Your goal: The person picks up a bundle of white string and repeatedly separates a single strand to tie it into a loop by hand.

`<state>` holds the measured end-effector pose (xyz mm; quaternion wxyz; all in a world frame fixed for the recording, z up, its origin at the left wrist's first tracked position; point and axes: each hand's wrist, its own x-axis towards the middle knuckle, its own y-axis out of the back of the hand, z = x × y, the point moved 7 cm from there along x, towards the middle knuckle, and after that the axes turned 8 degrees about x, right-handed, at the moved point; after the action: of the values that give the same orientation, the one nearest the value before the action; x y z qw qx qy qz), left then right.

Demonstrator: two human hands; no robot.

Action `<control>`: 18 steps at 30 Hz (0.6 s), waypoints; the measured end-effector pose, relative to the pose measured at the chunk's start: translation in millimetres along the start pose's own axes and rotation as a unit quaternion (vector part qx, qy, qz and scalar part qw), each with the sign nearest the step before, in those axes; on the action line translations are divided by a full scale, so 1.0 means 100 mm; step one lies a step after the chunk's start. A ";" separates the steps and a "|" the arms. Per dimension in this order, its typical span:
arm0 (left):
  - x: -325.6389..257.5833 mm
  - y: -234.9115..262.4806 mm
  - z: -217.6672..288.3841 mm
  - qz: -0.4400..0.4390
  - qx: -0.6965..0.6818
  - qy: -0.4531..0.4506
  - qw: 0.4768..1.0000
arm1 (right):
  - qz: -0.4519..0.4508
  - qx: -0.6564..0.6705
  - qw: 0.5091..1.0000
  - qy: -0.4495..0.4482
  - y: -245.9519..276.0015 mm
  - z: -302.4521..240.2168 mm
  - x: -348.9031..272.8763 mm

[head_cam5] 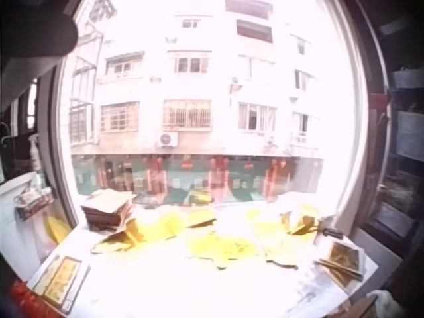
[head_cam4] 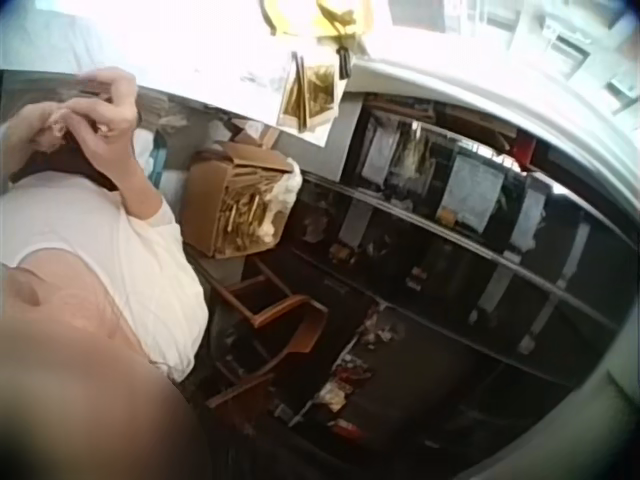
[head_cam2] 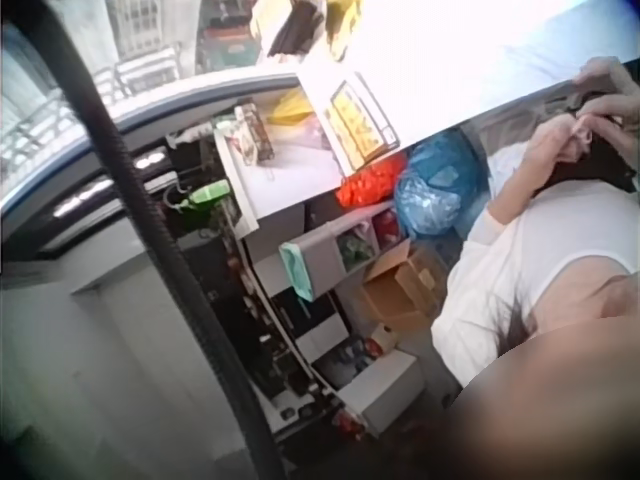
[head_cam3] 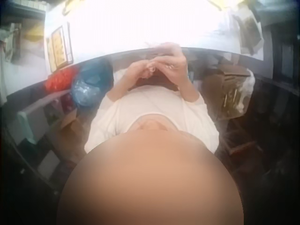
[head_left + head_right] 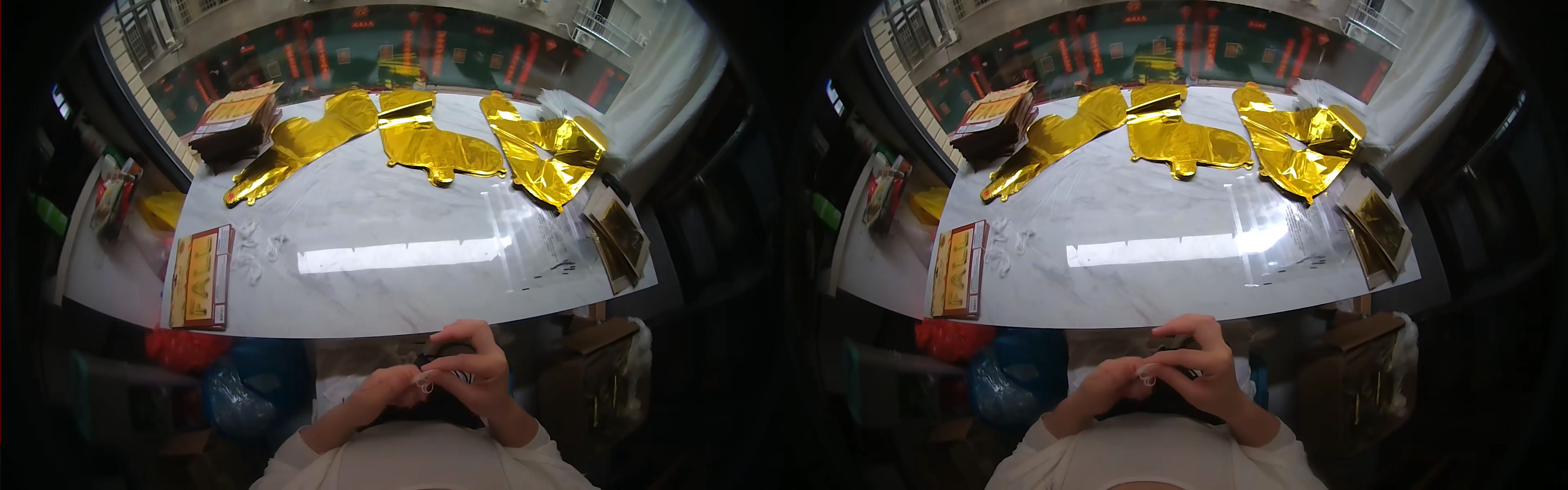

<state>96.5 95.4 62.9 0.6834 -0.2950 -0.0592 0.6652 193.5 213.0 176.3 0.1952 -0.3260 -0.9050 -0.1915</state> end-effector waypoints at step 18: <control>0.19 0.18 0.37 0.065 -0.286 -0.160 0.942 | -0.016 -0.096 0.990 0.105 -0.30 -0.09 -0.02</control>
<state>65.3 124.8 78.8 0.5065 -0.3708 -0.3366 0.7019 176.9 186.7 176.2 0.2536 -0.3065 -0.8620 -0.3142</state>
